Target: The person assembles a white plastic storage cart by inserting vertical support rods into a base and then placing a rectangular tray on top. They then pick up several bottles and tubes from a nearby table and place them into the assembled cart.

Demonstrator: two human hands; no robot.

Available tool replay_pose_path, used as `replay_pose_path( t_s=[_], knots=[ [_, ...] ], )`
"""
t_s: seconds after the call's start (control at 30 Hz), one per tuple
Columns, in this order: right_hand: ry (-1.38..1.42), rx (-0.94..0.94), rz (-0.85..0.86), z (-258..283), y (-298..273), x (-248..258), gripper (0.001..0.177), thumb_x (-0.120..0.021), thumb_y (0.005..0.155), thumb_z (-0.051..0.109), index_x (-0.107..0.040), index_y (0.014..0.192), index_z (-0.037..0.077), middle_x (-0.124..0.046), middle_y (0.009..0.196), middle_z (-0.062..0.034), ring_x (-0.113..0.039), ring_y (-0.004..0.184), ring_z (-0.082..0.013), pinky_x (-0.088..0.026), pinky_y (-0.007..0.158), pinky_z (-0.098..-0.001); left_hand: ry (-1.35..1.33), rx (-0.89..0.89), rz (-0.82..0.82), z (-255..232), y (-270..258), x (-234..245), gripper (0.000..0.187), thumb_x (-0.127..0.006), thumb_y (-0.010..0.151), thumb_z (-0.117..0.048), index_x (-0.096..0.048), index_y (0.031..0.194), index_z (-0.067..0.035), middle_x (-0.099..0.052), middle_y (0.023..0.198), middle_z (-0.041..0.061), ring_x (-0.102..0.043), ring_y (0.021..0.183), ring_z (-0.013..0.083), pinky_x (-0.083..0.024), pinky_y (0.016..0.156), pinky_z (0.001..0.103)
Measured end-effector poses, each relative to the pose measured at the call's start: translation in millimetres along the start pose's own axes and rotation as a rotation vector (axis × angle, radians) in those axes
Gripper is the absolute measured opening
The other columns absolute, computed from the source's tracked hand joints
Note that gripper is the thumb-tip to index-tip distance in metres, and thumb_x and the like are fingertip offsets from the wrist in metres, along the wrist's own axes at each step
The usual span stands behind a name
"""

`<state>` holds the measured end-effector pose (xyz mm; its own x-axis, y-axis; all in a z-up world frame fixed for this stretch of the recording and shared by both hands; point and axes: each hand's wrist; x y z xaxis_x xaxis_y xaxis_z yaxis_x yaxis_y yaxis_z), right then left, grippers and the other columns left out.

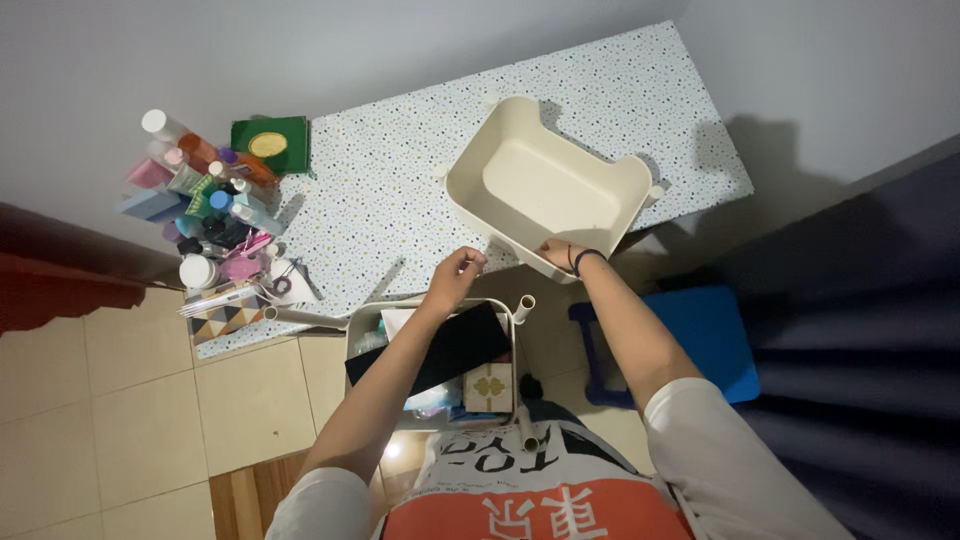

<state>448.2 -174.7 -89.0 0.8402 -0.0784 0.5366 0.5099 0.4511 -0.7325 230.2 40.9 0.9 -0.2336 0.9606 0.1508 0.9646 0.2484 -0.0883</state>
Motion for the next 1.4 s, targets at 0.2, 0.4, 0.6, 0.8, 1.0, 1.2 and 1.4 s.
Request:
replay_pose_path(
  t_s=[0.2, 0.4, 0.6, 0.8, 1.0, 1.2, 1.4],
  knots=[
    [-0.075, -0.075, -0.01, -2, 4, 2, 0.063, -0.054, 0.099, 0.053, -0.056, 0.145, 0.009, -0.058, 0.145, -0.0156, -0.059, 0.129, -0.0305, -0.046, 0.108, -0.0442, 0.043, 0.039, -0.018, 0, -2, 0, 0.022, -0.061, 0.101, -0.026, -0.069, 0.105, -0.006, -0.07, 0.088, 0.002, -0.064, 0.083, 0.0113, -0.053, 0.08, 0.029],
    [-0.093, 0.018, -0.003, -4, 1, 5, 0.049, -0.06, 0.094, 0.044, -0.072, 0.13, 0.013, -0.071, 0.133, -0.014, -0.067, 0.119, -0.0293, -0.051, 0.103, -0.0418, 0.034, 0.026, -0.017, 9, 1, 1, 0.021, -0.061, 0.102, -0.026, -0.069, 0.104, -0.006, -0.069, 0.087, 0.003, -0.063, 0.083, 0.0116, -0.052, 0.079, 0.028],
    [-0.136, 0.073, -0.05, -2, 0, 9, 0.044, -0.056, 0.098, 0.044, -0.07, 0.128, 0.016, -0.07, 0.126, -0.0119, -0.066, 0.115, -0.0283, -0.05, 0.1, -0.0424, -0.002, 0.038, -0.009, 14, 3, 3, 0.02, -0.06, 0.103, -0.023, -0.069, 0.103, -0.005, -0.07, 0.089, 0.002, -0.063, 0.085, 0.0118, -0.052, 0.082, 0.028],
    [0.01, 0.297, -0.196, 1, -25, 26, 0.052, -0.058, 0.1, 0.055, -0.077, 0.123, 0.011, -0.077, 0.111, -0.0129, -0.071, 0.1, -0.024, -0.054, 0.092, -0.0366, -0.017, 0.025, -0.008, 3, -1, 7, 0.02, -0.059, 0.101, -0.022, -0.069, 0.104, -0.005, -0.07, 0.091, 0.002, -0.065, 0.086, 0.0117, -0.052, 0.082, 0.028],
    [0.755, 0.291, -0.166, 21, -83, 39, 0.043, -0.055, 0.108, 0.041, -0.071, 0.134, 0.01, -0.064, 0.101, -0.0058, -0.056, 0.087, -0.0164, -0.049, 0.075, -0.029, -0.019, 0.036, 0.009, 0, -4, 9, 0.021, -0.059, 0.104, -0.025, -0.068, 0.104, -0.005, -0.069, 0.09, 0.002, -0.064, 0.086, 0.0113, -0.052, 0.081, 0.028],
    [0.931, 0.42, -0.163, 42, -143, 42, 0.037, -0.049, 0.107, 0.034, -0.061, 0.131, 0.008, -0.068, 0.112, -0.003, -0.066, 0.097, -0.0121, -0.054, 0.082, -0.0266, -0.067, 0.012, 0.001, 16, -14, 17, 0.017, -0.06, 0.102, -0.02, -0.067, 0.102, -0.005, -0.069, 0.092, 0.002, -0.064, 0.087, 0.012, -0.052, 0.082, 0.029],
    [0.746, 0.536, -0.357, 49, -172, 31, 0.035, -0.051, 0.108, 0.03, -0.061, 0.13, 0.006, -0.07, 0.106, -0.0014, -0.066, 0.093, -0.0104, -0.052, 0.082, -0.0259, -0.042, -0.034, 0.001, 22, -26, 29, 0.018, -0.059, 0.103, -0.02, -0.067, 0.101, -0.005, -0.069, 0.092, 0.002, -0.063, 0.087, 0.0109, -0.051, 0.083, 0.028]
  ],
)
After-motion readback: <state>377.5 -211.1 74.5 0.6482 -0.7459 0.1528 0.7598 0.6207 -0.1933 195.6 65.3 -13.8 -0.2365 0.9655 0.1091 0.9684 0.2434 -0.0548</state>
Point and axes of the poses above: each hand's wrist, its own y-axis towards the middle knuckle, its own x-axis out of the back of the hand, z = x × y
